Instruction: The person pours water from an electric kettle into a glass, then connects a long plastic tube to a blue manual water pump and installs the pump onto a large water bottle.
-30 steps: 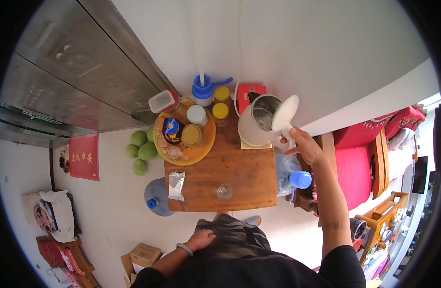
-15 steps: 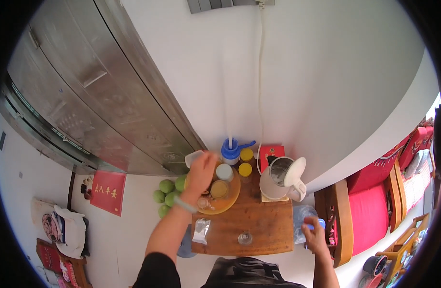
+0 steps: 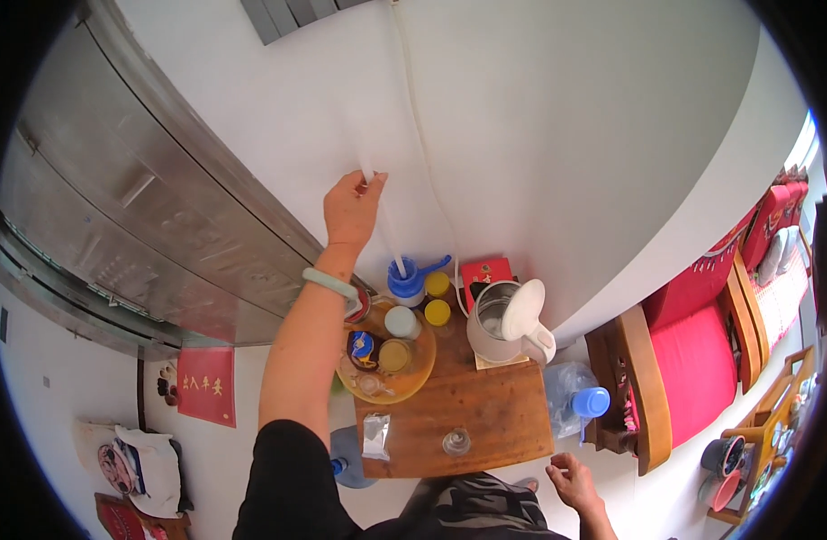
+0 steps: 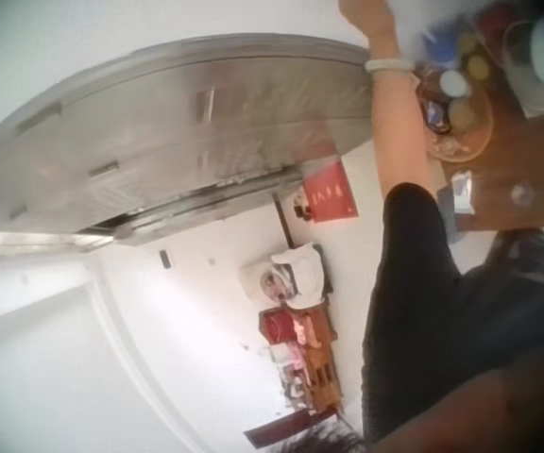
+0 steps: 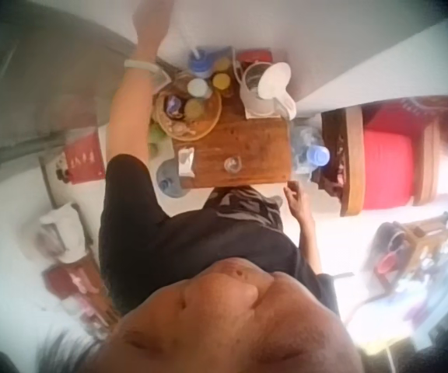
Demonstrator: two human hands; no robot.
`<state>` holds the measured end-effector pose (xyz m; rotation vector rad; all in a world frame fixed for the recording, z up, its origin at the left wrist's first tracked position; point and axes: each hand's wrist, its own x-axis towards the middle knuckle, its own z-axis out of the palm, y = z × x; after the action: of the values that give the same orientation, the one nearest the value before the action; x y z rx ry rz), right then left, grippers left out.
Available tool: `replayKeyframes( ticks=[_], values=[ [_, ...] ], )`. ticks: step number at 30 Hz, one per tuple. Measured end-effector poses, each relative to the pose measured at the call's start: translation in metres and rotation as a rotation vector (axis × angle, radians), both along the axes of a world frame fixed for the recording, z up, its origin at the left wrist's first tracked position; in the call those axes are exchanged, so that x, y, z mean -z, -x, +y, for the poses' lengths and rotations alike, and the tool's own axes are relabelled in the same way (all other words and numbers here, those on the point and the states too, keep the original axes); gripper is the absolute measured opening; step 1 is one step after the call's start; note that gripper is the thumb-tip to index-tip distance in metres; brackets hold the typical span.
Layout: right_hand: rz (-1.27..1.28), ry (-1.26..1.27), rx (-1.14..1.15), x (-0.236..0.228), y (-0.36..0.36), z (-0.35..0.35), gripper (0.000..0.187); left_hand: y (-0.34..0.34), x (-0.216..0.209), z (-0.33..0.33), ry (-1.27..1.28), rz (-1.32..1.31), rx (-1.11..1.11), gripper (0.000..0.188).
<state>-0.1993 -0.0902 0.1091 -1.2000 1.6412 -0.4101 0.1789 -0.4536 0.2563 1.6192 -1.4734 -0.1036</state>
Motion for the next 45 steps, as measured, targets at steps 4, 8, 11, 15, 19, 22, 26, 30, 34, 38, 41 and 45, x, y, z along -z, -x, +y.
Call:
replayKeyframes(
  ticks=[4,8,11,15,19,22,26,30,34,38,41,45],
  values=[
    [-0.097,0.007,-0.040,-0.010,-0.026,-0.026,0.026,-0.012,-0.014,0.011,-0.221,0.123,0.203,0.028],
    [-0.332,0.273,-0.354,-0.040,-0.102,-0.091,0.026,-0.019,-0.021,0.033,-0.229,0.217,0.370,0.021],
    [-0.544,0.397,-0.383,-0.066,-0.170,-0.154,0.025,-0.029,-0.023,0.043,-0.234,0.198,0.388,0.019],
    [-0.652,0.568,-0.064,-0.064,-0.251,-0.236,0.037,-0.037,-0.026,0.052,-0.261,0.139,0.368,0.020],
    [-0.481,0.872,0.072,-0.060,-0.292,-0.304,0.041,-0.023,-0.028,0.053,-0.235,0.049,0.393,0.021],
    [-0.385,1.082,0.061,-0.072,-0.306,-0.322,0.033,-0.018,-0.031,0.059,-0.283,-0.131,0.328,0.019],
    [-0.624,0.795,-0.106,-0.078,-0.311,-0.330,0.018,-0.020,-0.019,0.054,-0.163,-0.288,0.278,0.028],
    [-0.639,0.911,-0.120,-0.069,-0.320,-0.342,0.012,-0.023,-0.013,0.049,-0.071,-0.295,0.238,0.029],
    [-0.602,0.937,-0.118,-0.062,-0.320,-0.351,0.011,-0.019,-0.016,0.044,-0.080,-0.267,0.284,0.028],
    [-0.637,0.971,-0.122,-0.065,-0.319,-0.356,0.011,-0.018,-0.018,0.041,-0.032,-0.226,0.314,0.026],
    [-0.660,0.957,-0.138,-0.070,-0.322,-0.350,0.013,-0.021,-0.010,0.040,-0.010,0.074,0.389,0.022],
    [-0.618,0.860,-0.143,-0.066,-0.317,-0.356,0.016,0.011,-0.022,0.029,-0.061,0.604,0.377,0.029]
  ],
)
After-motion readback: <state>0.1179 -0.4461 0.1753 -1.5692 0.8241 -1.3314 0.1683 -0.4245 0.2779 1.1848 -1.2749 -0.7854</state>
